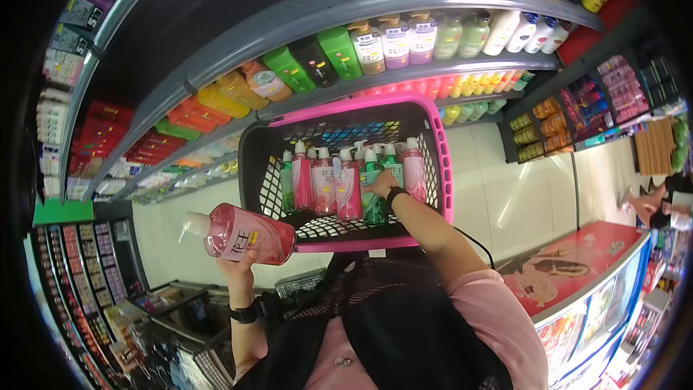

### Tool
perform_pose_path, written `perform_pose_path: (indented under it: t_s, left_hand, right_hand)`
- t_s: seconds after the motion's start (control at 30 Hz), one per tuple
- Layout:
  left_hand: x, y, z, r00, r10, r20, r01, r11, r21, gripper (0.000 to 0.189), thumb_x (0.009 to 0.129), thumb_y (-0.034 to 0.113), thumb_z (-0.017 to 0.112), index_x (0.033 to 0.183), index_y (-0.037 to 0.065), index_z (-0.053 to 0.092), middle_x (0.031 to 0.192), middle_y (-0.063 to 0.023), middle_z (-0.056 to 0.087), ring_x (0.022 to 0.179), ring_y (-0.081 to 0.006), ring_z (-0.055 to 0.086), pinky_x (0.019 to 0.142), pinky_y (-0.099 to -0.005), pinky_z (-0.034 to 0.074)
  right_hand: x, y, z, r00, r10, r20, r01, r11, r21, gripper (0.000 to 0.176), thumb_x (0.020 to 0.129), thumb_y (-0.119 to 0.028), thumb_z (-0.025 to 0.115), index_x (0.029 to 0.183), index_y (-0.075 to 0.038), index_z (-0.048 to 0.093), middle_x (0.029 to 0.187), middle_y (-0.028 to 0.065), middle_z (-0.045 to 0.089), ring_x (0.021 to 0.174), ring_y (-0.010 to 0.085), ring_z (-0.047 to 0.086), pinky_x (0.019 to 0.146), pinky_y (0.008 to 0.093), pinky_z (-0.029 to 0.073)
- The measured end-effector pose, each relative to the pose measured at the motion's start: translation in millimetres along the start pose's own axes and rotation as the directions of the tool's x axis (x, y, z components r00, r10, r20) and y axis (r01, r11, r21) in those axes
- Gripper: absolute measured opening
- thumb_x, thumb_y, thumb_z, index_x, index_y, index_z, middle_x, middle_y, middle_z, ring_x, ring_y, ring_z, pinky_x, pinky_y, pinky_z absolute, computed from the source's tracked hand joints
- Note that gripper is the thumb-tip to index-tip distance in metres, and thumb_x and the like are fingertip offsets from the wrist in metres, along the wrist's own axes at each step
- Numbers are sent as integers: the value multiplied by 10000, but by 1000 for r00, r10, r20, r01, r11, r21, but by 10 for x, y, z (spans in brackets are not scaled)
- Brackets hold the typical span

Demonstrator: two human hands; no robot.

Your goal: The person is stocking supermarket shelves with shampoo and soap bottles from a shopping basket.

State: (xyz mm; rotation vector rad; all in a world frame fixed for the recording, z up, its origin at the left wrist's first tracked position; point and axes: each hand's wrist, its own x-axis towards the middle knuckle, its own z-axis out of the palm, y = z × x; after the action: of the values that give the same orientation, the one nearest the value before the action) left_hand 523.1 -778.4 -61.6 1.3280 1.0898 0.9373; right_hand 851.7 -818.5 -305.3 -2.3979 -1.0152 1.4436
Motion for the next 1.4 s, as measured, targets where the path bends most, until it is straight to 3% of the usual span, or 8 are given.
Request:
perform_pose_path:
  t_s: [0.13,0.27,0.37,0.43,0.63,1.0,1.17,1.4]
  left_hand:
    - [-204,55,179,996,14,-83,-14,1000,3,808,616,-5,791,1295,8,353,1162,-104,524,1043,-217,553,908,-352,472]
    - [-301,-61,285,994,-44,-97,41,999,-30,810,626,-28,777,1308,4,342,1199,-116,509,1074,-227,538,927,-367,464]
    - [-232,-190,385,995,-41,-91,32,995,-98,809,631,-36,774,1313,3,341,1188,-109,511,1072,-226,537,926,-371,466]
    - [-133,-302,439,998,-33,-57,24,987,-159,822,611,-16,790,1304,-4,348,1174,-104,521,1052,-219,548,911,-367,475]
    - [69,-157,471,999,-16,34,21,988,-154,725,585,-67,757,1230,-19,430,1098,-106,569,1010,-214,577,877,-352,489]
    - [330,86,105,996,69,56,-64,995,-82,768,544,-60,803,1211,-18,423,1080,-115,582,977,-213,599,861,-343,501]
    - [433,121,118,994,41,102,-28,991,-129,729,556,-61,798,1193,-25,445,1078,-119,585,979,-211,599,863,-343,501]
    - [494,106,166,989,21,144,-6,995,-102,824,549,-51,770,1267,-15,368,1130,-129,553,1008,-232,589,886,-358,491]
  right_hand:
    - [101,43,-12,996,-46,82,45,999,16,1168,595,-568,780,1242,238,237,1233,338,471,1103,331,559,903,326,468]
    - [-55,-60,-30,972,-50,-229,37,997,-61,900,685,-484,725,1184,172,362,1098,293,536,1015,347,581,859,388,483]
    - [77,-108,71,518,-531,-671,424,841,-337,655,748,-344,678,1167,87,416,1094,258,515,992,381,537,860,430,464]
    - [113,-278,80,725,-578,-373,560,811,-168,592,769,-305,644,1178,58,417,1125,259,504,1002,393,540,854,446,465]
    - [545,-697,233,914,-405,8,384,859,-339,596,796,-527,550,984,30,651,959,241,636,923,368,610,827,455,485]
    - [802,-984,395,1000,8,-24,-17,923,-383,595,639,-465,745,1069,-64,654,1164,110,616,1088,269,577,866,385,493]
    - [781,-1009,545,983,112,-145,-146,957,-251,553,672,-393,716,1113,-73,627,1234,181,537,1144,299,529,905,366,471]
    - [515,-988,603,998,-6,-58,-6,981,-196,718,697,-367,715,1207,75,471,1227,237,499,1143,319,524,921,364,461]
